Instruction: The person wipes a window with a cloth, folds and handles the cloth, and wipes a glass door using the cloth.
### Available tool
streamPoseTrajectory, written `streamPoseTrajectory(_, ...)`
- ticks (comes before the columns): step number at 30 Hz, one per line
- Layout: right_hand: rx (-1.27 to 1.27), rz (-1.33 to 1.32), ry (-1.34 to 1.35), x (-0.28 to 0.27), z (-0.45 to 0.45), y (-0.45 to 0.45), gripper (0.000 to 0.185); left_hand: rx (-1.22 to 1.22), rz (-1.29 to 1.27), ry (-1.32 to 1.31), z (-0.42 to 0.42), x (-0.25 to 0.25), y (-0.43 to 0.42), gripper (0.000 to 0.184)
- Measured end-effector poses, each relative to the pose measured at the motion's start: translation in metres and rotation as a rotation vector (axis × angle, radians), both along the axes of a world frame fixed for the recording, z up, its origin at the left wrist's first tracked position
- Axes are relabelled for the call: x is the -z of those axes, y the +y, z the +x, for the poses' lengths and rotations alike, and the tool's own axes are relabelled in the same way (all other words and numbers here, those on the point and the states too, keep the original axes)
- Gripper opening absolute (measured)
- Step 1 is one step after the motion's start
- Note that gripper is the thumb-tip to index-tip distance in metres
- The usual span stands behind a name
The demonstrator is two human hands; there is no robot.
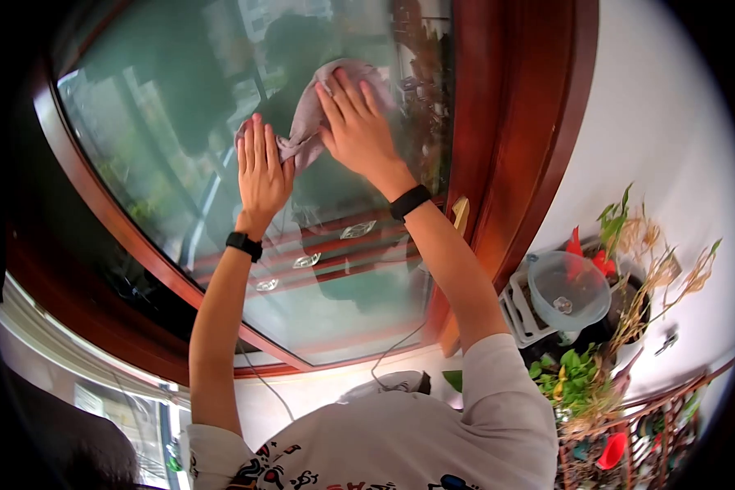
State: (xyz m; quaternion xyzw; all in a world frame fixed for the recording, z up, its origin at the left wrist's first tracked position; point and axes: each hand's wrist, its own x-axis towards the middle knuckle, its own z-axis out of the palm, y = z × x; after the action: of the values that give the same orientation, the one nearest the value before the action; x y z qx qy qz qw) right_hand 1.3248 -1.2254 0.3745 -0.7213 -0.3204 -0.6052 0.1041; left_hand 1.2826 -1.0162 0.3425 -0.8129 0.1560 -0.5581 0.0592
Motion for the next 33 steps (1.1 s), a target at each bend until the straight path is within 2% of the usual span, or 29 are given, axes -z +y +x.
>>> streamPoseTrajectory(4, -0.003, 0.094, -0.021, -0.006, 0.001, -0.014, 0.067, 0.06, -0.012, -0.037, 0.01, -0.006, -0.017, 0.067)
streamPoseTrajectory(11, 0.19, 0.313, -0.16, -0.042, -0.001, -0.075, 0.058, 0.104, -0.09, -0.187, 0.028, -0.068, -0.101, 0.066)
streamPoseTrajectory(15, 0.254, 0.388, -0.306, -0.075, 0.013, -0.128, 0.057, 0.165, -0.128, -0.307, 0.051, -0.104, -0.159, 0.067)
streamPoseTrajectory(16, 0.288, 0.368, -0.312, -0.08, 0.025, -0.144, 0.065, 0.188, -0.137, -0.333, 0.056, -0.109, -0.174, 0.067)
streamPoseTrajectory(17, 0.282, 0.374, -0.235, -0.082, 0.022, -0.153, 0.064, 0.218, -0.14, -0.34, 0.062, -0.114, -0.189, 0.066)
streamPoseTrajectory(22, 0.344, 0.357, -0.067, -0.075, 0.052, -0.203, 0.064, 0.311, -0.152, -0.413, 0.076, -0.125, -0.258, 0.065)
streamPoseTrajectory(23, 0.355, 0.319, -0.038, -0.072, 0.055, -0.209, 0.065, 0.387, -0.214, -0.23, 0.075, -0.122, -0.259, 0.075)
streamPoseTrajectory(26, 0.276, 0.327, -0.063, -0.066, 0.064, -0.211, 0.066, 0.398, -0.217, -0.297, 0.081, -0.118, -0.281, 0.074)
streamPoseTrajectory(29, 0.082, 0.432, -0.027, -0.072, 0.067, -0.206, 0.067, 0.43, -0.272, -0.294, 0.09, -0.114, -0.294, 0.076)
streamPoseTrajectory(33, 0.125, 0.363, -0.092, -0.063, 0.069, -0.206, 0.068, 0.437, -0.264, -0.33, 0.097, -0.105, -0.295, 0.074)
